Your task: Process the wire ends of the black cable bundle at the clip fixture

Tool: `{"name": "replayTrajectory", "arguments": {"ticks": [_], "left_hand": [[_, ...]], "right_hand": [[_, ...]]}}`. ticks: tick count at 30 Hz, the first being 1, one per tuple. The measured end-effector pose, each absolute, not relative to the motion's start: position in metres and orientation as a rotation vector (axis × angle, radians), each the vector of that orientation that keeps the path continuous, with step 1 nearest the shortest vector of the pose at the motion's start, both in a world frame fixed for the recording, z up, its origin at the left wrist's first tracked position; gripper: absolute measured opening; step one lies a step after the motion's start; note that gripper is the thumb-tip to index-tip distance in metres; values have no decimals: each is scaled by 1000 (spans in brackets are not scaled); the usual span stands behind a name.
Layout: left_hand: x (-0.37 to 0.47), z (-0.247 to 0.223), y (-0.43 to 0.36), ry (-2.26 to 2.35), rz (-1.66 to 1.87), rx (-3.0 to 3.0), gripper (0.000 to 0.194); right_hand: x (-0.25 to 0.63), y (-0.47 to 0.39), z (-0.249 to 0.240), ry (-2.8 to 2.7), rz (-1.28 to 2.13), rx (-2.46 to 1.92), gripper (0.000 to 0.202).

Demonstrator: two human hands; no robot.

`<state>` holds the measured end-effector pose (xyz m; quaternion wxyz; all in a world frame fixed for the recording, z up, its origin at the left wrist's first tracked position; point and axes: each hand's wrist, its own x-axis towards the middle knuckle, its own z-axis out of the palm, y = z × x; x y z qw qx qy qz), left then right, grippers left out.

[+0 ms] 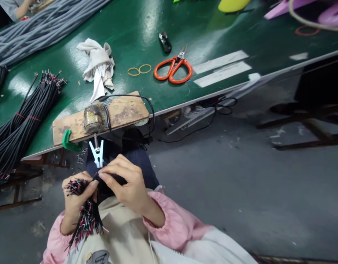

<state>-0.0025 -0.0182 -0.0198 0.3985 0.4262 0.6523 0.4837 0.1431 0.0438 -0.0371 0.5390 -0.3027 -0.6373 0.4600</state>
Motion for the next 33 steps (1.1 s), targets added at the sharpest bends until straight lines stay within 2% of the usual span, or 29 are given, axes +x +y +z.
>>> {"name": "replayTrajectory", "arguments": {"ticks": [16,26,33], "left_hand": [[2,-12,-12,1663,1290,1265,11],[5,-12,-11,1723,1401,1314,11],[7,-14,-11,1738,1415,1315,6]], "right_hand": [[138,42,-35,-1508,891,-721,15],[138,37,-38,-1498,1018,-733,15],[131,35,-38,-1429,973,-803,15]]}}
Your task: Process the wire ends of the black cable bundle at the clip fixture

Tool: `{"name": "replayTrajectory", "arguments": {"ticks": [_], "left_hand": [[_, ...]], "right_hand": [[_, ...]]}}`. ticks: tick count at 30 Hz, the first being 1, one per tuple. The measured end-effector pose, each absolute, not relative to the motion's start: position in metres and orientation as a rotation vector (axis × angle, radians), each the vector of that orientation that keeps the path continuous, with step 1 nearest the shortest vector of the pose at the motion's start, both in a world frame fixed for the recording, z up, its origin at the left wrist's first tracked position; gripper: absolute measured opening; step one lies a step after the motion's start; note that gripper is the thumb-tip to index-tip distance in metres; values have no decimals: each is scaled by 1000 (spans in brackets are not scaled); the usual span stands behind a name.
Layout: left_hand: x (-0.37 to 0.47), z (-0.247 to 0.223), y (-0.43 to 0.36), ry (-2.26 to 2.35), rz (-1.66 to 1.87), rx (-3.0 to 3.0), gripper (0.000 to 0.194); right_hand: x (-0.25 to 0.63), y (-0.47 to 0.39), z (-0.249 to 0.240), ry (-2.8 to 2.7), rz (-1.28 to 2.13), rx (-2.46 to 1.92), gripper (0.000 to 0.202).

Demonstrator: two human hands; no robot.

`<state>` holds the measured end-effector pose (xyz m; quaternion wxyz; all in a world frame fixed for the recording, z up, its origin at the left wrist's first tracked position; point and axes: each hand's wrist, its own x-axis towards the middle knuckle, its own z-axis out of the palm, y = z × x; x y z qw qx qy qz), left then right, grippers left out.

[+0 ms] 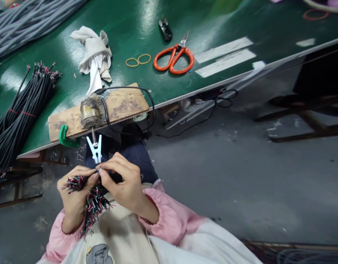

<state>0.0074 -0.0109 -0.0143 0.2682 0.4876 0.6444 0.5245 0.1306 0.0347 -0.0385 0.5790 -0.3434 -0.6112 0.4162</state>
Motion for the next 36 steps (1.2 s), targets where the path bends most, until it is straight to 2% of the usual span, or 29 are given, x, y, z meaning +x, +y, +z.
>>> {"name": "replayTrajectory", "arguments": {"ticks": [8,18,27,36], "left_hand": [[11,-20,-12,1790,1436,1305,9],[11,-21,-14,1766,1407,1224,3],[14,-23,-14,1812,1381,1258,6],[11,-23,-15,1798,1405,1184,1]], "right_hand": [[120,31,-48,-1339,914,-818,17],[124,36,-47,-1218,1224,-809,10],[115,31,-44,-1306,820,-819,18],[123,39,-52,-1132,1280,-836,13]]}}
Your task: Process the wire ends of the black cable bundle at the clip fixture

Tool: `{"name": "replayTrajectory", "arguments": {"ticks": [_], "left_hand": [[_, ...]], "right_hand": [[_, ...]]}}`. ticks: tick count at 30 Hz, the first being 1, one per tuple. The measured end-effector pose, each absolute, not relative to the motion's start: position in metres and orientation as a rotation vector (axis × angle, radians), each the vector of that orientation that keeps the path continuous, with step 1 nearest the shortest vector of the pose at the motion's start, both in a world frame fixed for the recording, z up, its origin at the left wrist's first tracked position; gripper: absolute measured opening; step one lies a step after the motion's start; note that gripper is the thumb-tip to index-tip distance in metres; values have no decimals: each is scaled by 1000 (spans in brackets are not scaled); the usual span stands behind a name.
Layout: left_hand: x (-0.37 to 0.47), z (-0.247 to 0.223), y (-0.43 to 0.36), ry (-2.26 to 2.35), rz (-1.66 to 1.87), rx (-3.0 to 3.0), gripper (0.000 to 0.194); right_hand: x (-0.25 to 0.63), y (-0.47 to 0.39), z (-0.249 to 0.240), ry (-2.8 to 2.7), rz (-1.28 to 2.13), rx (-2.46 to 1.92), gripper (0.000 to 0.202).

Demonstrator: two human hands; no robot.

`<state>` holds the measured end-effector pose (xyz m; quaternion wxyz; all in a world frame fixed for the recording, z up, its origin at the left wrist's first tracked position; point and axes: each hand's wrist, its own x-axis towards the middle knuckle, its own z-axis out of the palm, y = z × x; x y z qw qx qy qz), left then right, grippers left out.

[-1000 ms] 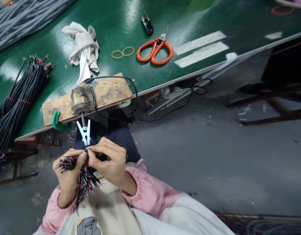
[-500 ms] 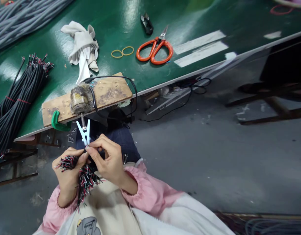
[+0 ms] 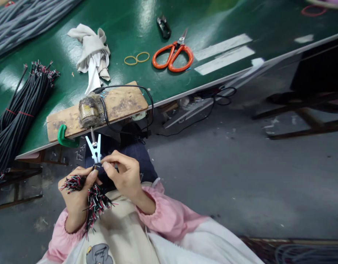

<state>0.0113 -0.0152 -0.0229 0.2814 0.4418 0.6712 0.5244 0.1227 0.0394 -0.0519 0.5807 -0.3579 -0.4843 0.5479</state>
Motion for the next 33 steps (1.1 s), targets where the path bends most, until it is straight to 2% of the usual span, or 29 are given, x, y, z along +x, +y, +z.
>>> {"name": "replayTrajectory", "arguments": {"ticks": [3,11,17,20,22,25,28,30,33], "left_hand": [[13,-23,-14,1773,1411,1191,2],[13,-22,-13,1777,1453,1212,5],[14,-23,-12,1750,1427,1150,5],[10,-18,-10,1720,1352,1169,2],[4,-12,-8,1666,1244,1214,11],[-4,-5,-6,1532,1140,1243,17],[-6,-5,-5,1466,1143,1233,8],[-5,-6,-5,1480,1156,1241,4],[-3,-4,-5,1541,1170,1271,6]], "right_hand": [[123,40,-49,-1094,1318,-835,8],[124,38,-48,-1264,1164,-860,15],[129,41,-49,-1236,1339,-802,10],[130,44,-48,-1315,1161,-811,13],[132,45,-48,-1367,1123,-768,18],[135,47,-51,-1323,1527,-558,31],[136,51,-57,-1126,1987,-428,42],[136,57,-60,-1059,2105,-467,45],[132,70,-58,-1005,2073,-598,46]]}}
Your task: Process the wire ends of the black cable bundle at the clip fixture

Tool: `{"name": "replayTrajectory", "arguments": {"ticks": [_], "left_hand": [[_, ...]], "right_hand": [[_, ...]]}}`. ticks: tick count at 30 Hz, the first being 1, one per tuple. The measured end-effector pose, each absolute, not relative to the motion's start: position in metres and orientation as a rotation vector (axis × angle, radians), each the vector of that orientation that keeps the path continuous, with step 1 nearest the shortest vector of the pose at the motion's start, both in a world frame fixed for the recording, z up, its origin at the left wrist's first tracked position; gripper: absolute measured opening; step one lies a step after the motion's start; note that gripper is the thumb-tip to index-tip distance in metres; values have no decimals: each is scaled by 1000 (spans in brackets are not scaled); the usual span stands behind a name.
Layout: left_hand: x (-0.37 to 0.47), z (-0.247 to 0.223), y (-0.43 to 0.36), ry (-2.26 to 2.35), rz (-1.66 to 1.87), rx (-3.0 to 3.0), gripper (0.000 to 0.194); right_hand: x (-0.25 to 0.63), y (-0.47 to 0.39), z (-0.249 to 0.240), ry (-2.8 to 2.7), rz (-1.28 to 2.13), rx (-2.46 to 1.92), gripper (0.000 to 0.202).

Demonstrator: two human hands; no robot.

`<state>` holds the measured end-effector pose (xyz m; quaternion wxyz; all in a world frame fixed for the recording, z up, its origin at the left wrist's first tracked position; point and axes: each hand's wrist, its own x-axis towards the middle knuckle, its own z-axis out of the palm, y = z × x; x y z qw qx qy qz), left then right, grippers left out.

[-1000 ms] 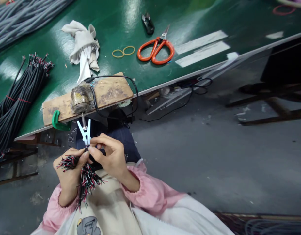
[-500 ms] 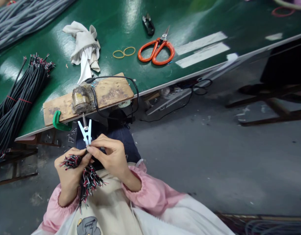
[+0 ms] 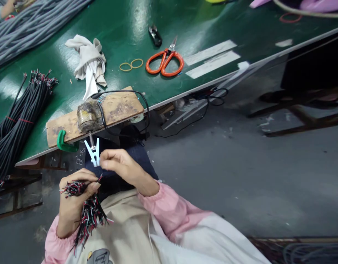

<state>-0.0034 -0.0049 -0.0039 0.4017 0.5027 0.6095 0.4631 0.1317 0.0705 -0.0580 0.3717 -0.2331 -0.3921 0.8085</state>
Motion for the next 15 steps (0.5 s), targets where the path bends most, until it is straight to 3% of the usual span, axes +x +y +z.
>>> {"name": "replayTrajectory", "arguments": {"ticks": [6,15], "left_hand": [[-6,8,0,1557,1263,1270,8],[-2,5,10,1575,1308,1275,9]], "right_hand": [[113,88,-45,-958,2098,-444,55],[106,87,-40,-736,2206,-429,52]]}}
